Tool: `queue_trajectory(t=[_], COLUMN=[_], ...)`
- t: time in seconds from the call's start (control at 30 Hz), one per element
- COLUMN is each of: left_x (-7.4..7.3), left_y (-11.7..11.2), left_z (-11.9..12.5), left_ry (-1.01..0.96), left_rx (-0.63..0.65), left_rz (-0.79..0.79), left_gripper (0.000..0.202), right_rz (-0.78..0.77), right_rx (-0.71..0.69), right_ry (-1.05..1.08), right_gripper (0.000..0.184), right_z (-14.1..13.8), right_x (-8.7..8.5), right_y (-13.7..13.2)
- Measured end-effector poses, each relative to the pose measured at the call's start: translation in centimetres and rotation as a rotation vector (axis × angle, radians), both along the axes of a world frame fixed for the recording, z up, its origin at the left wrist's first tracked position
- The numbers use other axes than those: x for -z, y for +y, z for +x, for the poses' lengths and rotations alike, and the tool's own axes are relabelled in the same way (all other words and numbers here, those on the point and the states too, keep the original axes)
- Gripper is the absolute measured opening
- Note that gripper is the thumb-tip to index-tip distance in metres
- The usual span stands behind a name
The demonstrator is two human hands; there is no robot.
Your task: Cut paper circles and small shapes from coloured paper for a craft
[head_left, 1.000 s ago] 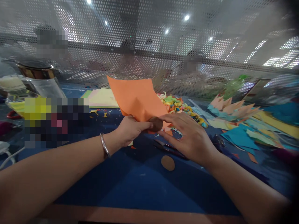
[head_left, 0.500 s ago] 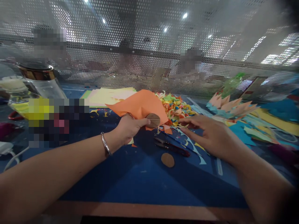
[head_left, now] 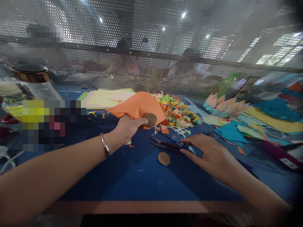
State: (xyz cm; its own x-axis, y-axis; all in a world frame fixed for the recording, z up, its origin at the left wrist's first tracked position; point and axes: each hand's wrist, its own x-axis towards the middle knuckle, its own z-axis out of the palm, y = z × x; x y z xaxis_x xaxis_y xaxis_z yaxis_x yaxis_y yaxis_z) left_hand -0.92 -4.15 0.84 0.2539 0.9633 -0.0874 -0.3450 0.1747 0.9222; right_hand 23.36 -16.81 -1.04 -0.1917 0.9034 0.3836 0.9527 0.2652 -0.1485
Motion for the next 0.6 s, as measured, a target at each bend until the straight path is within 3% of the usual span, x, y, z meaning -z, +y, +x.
queue_trajectory(t=[0.23,0.43,0.6], left_x=[-1.5,-2.2,-2.2], left_y=[-0.6,-0.7,-0.2], left_z=[0.5,1.1,1.6], left_ry=[-0.047,-0.072,-0.055], left_rx=[-0.02,0.012,-0.013], left_rz=[-0.029,-0.176,-0.147], left_gripper=[0.015,0.013,0.016], right_rz=[-0.187,-0.348,-0.268], right_rx=[-0.158,-0.065,0.024], right_ry=[-0.029,0.125,0.443], right_gripper=[0.02,0.007,0.019], right_z=[-3.1,-4.1,-3.5], right_x=[-1.2,-1.2,-1.6], right_y=[2.9,3.8,4.0])
